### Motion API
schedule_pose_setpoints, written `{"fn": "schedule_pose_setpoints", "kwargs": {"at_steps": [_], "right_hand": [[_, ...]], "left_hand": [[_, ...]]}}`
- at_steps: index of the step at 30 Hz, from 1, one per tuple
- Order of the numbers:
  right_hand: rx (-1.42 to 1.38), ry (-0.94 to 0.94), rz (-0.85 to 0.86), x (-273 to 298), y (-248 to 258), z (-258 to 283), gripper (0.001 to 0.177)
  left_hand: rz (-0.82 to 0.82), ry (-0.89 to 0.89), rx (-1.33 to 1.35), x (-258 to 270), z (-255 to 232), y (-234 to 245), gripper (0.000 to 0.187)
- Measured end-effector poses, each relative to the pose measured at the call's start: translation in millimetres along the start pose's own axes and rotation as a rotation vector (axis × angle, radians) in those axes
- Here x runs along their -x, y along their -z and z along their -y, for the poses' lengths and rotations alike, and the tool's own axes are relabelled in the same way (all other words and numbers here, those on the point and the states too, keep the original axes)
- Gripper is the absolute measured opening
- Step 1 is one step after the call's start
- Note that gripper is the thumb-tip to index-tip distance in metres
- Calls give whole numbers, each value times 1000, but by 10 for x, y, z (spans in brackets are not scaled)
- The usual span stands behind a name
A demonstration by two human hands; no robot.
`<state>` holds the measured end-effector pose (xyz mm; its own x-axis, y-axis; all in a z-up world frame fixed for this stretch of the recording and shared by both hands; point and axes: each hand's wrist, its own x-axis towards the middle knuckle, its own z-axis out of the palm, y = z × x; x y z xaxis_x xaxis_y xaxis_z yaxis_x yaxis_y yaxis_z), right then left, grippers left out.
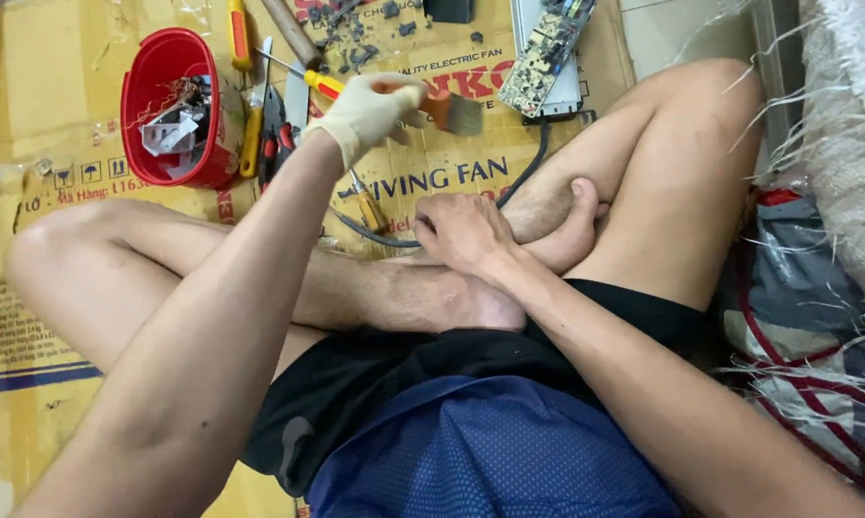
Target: The person cleans and inspects a circuit board using a brush and hand tools while sitting on the floor.
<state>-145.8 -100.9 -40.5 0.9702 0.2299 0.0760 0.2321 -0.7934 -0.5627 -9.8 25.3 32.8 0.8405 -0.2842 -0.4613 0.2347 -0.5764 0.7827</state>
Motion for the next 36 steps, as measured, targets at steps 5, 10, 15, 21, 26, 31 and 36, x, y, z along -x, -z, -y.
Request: {"fn": "schedule_pose_setpoints", "kwargs": {"at_steps": [5,10,15,21,26,31,36], "right_hand": [[-27,-22,-12,-4,32,24,21],[-20,-13,-14,12,30,16,21],[20,-25,57,47,81,-16,27],[-8,-4,-55,49,-22,-43,20],[-18,21,-41,47,63,-9,19],[-36,46,-69,46,3,-28,20],[-31,11,-43,40,77,6,19]], "left_hand": [[-452,-190,10,-297,206,177,26],[-504,-391,93,-464,90,-57,28],[-93,19,517,-765,-167,-389,36],[-335,9,312,-880,53,-284,33],[-593,-116,70,-1042,255,228,27],[-637,-361,150,-985,195,224,17],[-532,-217,213,-1227,395,260,33]]}}
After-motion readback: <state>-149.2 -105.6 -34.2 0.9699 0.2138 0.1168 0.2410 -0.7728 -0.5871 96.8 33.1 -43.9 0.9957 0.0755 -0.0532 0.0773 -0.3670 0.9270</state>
